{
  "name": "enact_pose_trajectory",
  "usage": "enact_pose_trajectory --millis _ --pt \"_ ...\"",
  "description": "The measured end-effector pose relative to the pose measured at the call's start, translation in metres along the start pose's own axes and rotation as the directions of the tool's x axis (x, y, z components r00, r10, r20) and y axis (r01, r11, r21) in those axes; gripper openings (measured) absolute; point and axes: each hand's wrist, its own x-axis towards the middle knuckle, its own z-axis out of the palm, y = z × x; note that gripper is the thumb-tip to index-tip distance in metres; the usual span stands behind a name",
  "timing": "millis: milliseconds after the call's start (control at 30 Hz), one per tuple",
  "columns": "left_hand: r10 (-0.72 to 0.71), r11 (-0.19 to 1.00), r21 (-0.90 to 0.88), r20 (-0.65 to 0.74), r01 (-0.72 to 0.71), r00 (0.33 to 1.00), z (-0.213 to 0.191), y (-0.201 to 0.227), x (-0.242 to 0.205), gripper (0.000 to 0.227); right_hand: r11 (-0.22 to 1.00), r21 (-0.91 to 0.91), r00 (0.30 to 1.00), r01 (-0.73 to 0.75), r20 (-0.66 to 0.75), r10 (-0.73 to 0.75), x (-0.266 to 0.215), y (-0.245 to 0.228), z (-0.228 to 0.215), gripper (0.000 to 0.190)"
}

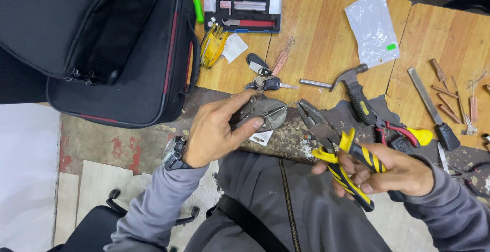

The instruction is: Adjusting and shaping a copper strip using pliers, a hammer, and a file on a workbench.

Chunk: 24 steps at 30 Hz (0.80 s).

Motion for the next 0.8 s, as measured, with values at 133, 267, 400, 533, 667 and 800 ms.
enact_pose_trajectory --millis 133,267,400,533,667,800 --pt "-0.001 1.000 -0.006 0.015 0.001 1.000 -0.002 0.003 0.001 0.048 0.997 -0.075 0.997 -0.031 -0.067 0.026 0.003 -0.004 0.006 0.026" --pt "-0.004 1.000 0.030 -0.005 0.004 1.000 0.000 0.000 -0.002 0.049 0.993 -0.035 0.993 0.116 0.017 -0.116 0.011 -0.004 0.013 0.057" --pt "0.029 0.996 0.080 -0.044 -0.025 0.999 0.006 -0.005 -0.005 0.051 0.989 -0.140 0.999 -0.048 -0.016 0.047 0.012 0.004 0.005 0.046" --pt "0.032 0.995 0.094 0.049 -0.037 0.998 0.009 -0.003 -0.005 0.052 0.964 -0.218 0.988 -0.151 -0.053 0.143 0.009 0.013 0.006 0.058" --pt "-0.044 0.999 0.006 0.193 0.044 0.980 0.007 -0.003 -0.002 0.049 0.992 -0.035 0.990 -0.119 -0.075 0.116 0.002 0.032 0.010 0.054" --pt "-0.054 0.987 -0.132 0.231 0.086 0.972 0.012 -0.001 0.001 0.052 0.972 -0.137 0.975 -0.189 -0.148 0.168 0.001 0.034 0.018 0.053"
